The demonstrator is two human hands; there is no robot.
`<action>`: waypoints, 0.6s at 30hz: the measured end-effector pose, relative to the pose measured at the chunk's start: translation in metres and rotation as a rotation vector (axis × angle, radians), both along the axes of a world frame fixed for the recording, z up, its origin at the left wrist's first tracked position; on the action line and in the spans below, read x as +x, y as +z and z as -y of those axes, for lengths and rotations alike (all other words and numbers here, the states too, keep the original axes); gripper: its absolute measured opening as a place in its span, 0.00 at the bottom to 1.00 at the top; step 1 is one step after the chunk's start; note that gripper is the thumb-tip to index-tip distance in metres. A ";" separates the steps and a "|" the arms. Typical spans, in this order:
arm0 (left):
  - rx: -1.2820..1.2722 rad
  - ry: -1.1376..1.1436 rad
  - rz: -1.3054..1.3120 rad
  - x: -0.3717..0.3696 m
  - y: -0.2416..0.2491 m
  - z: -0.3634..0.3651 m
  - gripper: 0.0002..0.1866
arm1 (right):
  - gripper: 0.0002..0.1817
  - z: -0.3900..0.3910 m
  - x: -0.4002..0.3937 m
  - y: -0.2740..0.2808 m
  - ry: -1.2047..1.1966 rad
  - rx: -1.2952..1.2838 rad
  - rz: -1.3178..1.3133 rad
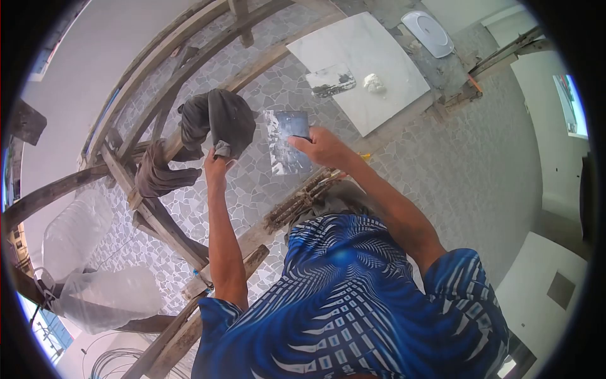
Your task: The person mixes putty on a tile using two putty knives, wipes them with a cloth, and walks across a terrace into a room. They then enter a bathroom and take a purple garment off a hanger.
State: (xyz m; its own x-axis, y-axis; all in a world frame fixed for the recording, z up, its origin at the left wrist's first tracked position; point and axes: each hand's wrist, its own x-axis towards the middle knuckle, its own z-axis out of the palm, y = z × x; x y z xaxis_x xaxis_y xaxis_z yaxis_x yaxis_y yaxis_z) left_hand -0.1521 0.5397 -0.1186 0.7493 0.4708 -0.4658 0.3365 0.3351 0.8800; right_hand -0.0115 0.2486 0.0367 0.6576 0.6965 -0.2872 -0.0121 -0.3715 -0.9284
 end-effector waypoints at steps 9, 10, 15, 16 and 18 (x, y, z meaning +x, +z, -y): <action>0.088 -0.016 -0.168 -0.050 -0.018 0.044 0.29 | 0.22 0.223 -0.048 -0.049 -0.791 -0.461 0.037; 0.117 -0.044 -0.188 -0.047 -0.013 0.051 0.28 | 0.22 0.230 -0.054 -0.059 -0.803 -0.522 0.184; 0.271 -0.181 -0.139 -0.020 0.012 0.088 0.23 | 0.22 0.239 -0.061 -0.109 -0.751 -0.591 0.511; 0.304 -0.197 -0.109 -0.015 0.018 0.093 0.22 | 0.22 0.238 -0.059 -0.115 -0.774 -0.569 0.543; 0.386 -0.185 -0.038 -0.009 0.033 0.102 0.20 | 0.22 0.229 -0.061 -0.100 -0.763 -0.447 0.376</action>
State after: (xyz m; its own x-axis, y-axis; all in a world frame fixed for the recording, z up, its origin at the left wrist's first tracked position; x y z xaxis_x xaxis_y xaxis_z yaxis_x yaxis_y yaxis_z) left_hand -0.1614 0.4374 -0.0857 0.8229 0.4756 -0.3110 0.3949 -0.0852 0.9148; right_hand -0.0723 0.0194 -0.0638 0.9918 -0.0797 -0.1001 -0.1270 -0.7075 -0.6952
